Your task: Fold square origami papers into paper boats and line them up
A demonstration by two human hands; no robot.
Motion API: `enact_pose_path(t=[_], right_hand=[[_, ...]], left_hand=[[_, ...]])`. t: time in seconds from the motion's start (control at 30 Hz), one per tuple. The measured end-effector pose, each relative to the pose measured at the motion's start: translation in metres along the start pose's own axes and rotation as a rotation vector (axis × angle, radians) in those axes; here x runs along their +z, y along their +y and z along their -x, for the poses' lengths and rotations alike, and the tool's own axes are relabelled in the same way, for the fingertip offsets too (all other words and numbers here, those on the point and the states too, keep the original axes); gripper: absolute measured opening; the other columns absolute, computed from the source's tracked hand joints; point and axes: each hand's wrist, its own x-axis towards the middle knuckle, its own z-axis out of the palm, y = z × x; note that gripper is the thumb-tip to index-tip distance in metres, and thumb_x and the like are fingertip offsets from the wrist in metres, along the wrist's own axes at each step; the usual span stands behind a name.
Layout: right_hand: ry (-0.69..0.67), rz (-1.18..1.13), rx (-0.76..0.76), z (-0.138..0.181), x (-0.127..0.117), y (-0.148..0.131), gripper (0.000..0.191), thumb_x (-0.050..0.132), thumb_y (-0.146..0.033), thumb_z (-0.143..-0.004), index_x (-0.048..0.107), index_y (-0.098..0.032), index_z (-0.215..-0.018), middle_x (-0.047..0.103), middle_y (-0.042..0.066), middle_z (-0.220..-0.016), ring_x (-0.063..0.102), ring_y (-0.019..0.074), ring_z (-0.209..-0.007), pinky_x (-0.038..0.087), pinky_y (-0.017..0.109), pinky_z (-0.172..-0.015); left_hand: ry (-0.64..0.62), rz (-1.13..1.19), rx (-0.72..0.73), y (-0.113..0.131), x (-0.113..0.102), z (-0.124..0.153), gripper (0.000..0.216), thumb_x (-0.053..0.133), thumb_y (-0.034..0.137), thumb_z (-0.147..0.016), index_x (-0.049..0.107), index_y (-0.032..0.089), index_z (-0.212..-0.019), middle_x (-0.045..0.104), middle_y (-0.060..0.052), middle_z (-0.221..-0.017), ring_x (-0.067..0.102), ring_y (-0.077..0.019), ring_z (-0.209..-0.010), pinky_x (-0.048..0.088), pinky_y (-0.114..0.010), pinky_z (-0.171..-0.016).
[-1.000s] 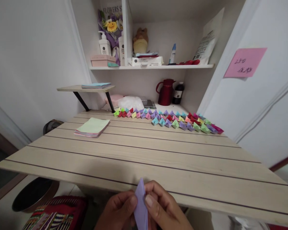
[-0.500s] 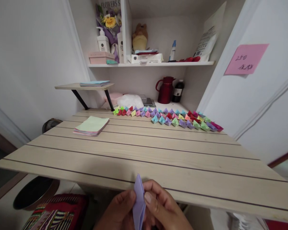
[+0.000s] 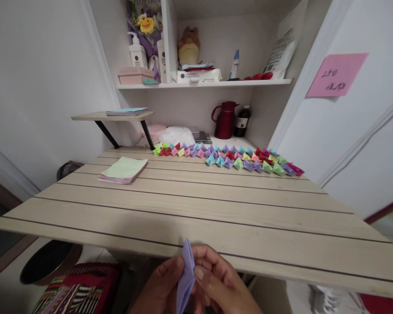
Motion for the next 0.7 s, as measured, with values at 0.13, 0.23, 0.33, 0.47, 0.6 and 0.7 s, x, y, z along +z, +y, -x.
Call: enact_pose_path(t=[0.13,0.23,0.33,0.47,0.6,0.7], right_hand=[[0.03,0.028,-0.015,0.002,0.0016,0.0,0.034,0.069,-0.041,-0.081,0.062,-0.02,-0.107,0.058,-0.002,-0.073,0.05,0.0052,-0.05,0.041,0.016,-0.048],[0.028,0.042,-0.007,0.0034,0.0015,0.0,0.035,0.068,-0.041,-0.081,0.063,-0.02,-0.109,0.058,-0.001,-0.076,0.051,0.0067,-0.053,0.042,0.018,-0.05],[0.042,0.057,0.007,0.0048,0.0004,0.0002,0.038,0.068,-0.043,-0.081,0.062,-0.021,-0.112,0.06,0.0,-0.078,0.052,0.0082,-0.056,0.043,0.02,-0.052],[-0.039,0.116,-0.006,0.0063,-0.0005,0.0019,0.047,0.068,-0.045,-0.081,0.058,-0.023,-0.121,0.061,0.002,-0.081,0.055,0.0117,-0.063,0.046,0.023,-0.059],[-0.032,0.08,-0.03,0.0082,0.0019,0.0041,0.048,0.068,-0.043,-0.08,0.057,-0.026,-0.124,0.062,0.001,-0.081,0.056,0.0124,-0.065,0.045,0.023,-0.059],[-0.016,0.049,-0.016,0.0089,0.0018,0.0048,0.047,0.069,-0.043,-0.08,0.058,-0.027,-0.123,0.062,0.001,-0.082,0.055,0.0115,-0.065,0.045,0.023,-0.06]], left_hand=[[0.017,-0.027,0.032,-0.0015,0.0007,-0.0022,0.058,0.059,0.063,-0.077,0.07,0.008,-0.089,0.061,-0.007,-0.06,0.052,-0.0122,-0.044,0.042,-0.026,-0.047],[0.046,-0.045,0.054,-0.0038,0.0004,-0.0027,0.057,0.061,0.063,-0.076,0.07,0.008,-0.086,0.062,-0.008,-0.059,0.052,-0.0123,-0.042,0.042,-0.025,-0.046],[0.103,-0.038,0.063,-0.0049,-0.001,-0.0011,0.052,0.063,0.061,-0.076,0.068,0.009,-0.08,0.06,-0.006,-0.054,0.051,-0.0122,-0.04,0.041,-0.025,-0.044],[0.228,-0.062,0.06,-0.0024,-0.0026,0.0034,0.04,0.069,0.051,-0.075,0.067,0.011,-0.073,0.059,-0.003,-0.053,0.05,-0.0111,-0.039,0.04,-0.024,-0.044],[0.245,-0.072,0.055,-0.0011,-0.0032,0.0055,0.037,0.069,0.048,-0.077,0.066,0.012,-0.074,0.062,-0.004,-0.056,0.052,-0.0116,-0.04,0.04,-0.023,-0.043],[0.219,-0.039,0.063,-0.0041,-0.0038,0.0039,0.037,0.068,0.048,-0.077,0.064,0.012,-0.072,0.06,-0.003,-0.054,0.051,-0.0118,-0.037,0.039,-0.023,-0.04]])
